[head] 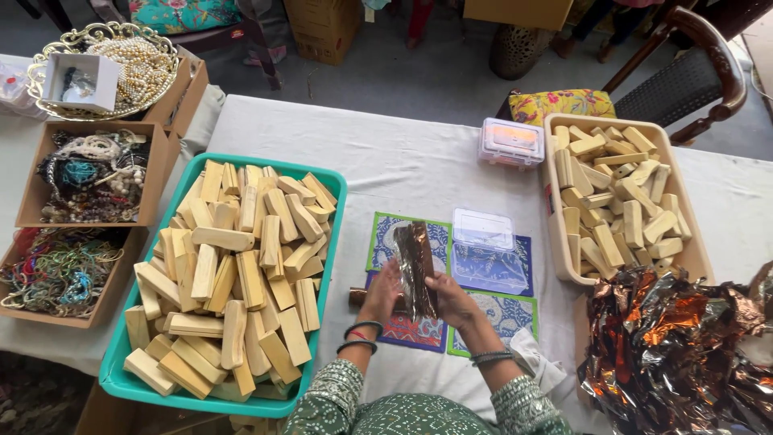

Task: The person wipes a wooden block with a white cloth and then wraps it in a sheet of copper foil. They repeat this process for a second block, folding the foil around each item and placing the wrapped blocks on the table.

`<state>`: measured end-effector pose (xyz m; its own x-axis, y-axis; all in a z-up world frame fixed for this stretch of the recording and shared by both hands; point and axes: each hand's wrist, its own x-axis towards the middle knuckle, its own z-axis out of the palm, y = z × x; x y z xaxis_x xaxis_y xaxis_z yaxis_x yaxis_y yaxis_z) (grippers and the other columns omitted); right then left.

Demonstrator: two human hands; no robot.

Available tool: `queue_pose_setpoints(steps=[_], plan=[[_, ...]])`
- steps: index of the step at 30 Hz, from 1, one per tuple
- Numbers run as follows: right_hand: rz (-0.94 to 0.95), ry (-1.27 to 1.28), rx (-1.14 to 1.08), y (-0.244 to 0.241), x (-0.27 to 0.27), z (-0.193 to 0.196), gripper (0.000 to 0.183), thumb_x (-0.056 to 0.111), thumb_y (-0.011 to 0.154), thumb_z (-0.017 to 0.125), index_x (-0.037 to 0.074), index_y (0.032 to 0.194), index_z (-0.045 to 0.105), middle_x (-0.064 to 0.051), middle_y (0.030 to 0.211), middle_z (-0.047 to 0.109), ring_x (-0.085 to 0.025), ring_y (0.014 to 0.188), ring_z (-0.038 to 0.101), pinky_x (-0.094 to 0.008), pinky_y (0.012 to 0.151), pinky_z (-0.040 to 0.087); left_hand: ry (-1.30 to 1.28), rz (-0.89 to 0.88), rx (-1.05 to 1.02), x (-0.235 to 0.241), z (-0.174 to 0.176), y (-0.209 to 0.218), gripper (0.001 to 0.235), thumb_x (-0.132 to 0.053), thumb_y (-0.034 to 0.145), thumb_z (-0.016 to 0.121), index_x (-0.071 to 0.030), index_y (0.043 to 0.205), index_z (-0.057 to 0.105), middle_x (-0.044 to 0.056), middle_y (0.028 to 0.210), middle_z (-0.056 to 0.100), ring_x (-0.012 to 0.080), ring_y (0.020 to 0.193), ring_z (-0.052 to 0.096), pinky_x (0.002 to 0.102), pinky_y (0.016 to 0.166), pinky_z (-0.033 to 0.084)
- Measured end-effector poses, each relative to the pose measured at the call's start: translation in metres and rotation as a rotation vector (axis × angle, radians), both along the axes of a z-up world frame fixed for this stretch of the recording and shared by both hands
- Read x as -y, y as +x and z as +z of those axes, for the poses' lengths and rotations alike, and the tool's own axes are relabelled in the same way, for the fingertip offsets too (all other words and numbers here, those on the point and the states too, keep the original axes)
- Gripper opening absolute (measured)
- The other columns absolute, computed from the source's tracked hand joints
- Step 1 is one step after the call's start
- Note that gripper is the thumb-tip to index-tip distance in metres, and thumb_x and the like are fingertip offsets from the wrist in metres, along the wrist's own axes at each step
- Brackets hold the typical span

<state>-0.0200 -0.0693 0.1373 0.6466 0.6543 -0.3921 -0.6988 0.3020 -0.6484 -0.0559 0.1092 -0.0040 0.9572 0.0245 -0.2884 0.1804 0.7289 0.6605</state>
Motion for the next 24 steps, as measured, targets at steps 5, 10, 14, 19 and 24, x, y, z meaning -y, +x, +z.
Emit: queue_pose_setpoints(steps=[5,10,14,19,24], plan=[[0.021,-0.098,0.016,-0.015,0.018,-0.041,0.04,0.021,0.09,0.075,-0.001,0.123,0.066,-0.009,0.109,0.074,-0.015,0.094,0.073,-0.032,0.085,0.06,-0.185,-0.099,0.138,0.054,0.046,0.003,0.061,-0.048,0.109,0.039,-0.003,0.149,0.049,0.013,0.14,0.063,0.0256,0.13,0.056,0.041,0.112,0.046],[-0.106,-1.019,0.783,-0.024,0.029,-0.047,0.043,0.02,0.082,0.081,0.002,0.118,0.066,-0.015,0.099,0.076,-0.023,0.09,0.077,-0.036,0.081,0.059,-0.242,0.046,-0.151,0.089,0.033,0.013,0.06,-0.053,0.105,0.035,-0.008,0.139,0.053,0.009,0.131,0.066,0.0227,0.12,0.06,0.04,0.106,0.049],[-0.189,-1.242,1.14,-0.035,0.041,-0.037,0.039,0.022,0.085,0.08,0.006,0.116,0.065,-0.014,0.103,0.071,-0.034,0.094,0.069,-0.044,0.078,0.055,-0.282,0.095,-0.164,0.104,0.058,0.015,0.068,-0.063,0.1,0.032,-0.009,0.134,0.054,0.007,0.121,0.067,0.0217,0.111,0.061,0.038,0.101,0.05],[-0.244,-1.335,1.61,-0.04,0.052,-0.012,0.055,0.014,0.082,0.072,0.005,0.134,0.059,-0.01,0.121,0.067,-0.031,0.109,0.063,-0.045,0.086,0.05,-0.194,0.193,-0.111,0.127,0.046,0.021,0.045,-0.04,0.101,0.064,-0.004,0.127,0.055,0.008,0.11,0.062,0.0214,0.104,0.06,0.039,0.096,0.051],[-0.284,-1.115,1.591,-0.037,0.071,0.018,0.061,0.019,0.078,0.075,0.003,0.134,0.059,-0.014,0.13,0.062,-0.032,0.115,0.059,-0.044,0.096,0.046,-0.231,0.248,-0.092,0.124,0.043,0.032,0.041,-0.023,0.099,0.073,-0.004,0.129,0.052,0.009,0.114,0.065,0.024,0.112,0.062,0.041,0.098,0.051]])
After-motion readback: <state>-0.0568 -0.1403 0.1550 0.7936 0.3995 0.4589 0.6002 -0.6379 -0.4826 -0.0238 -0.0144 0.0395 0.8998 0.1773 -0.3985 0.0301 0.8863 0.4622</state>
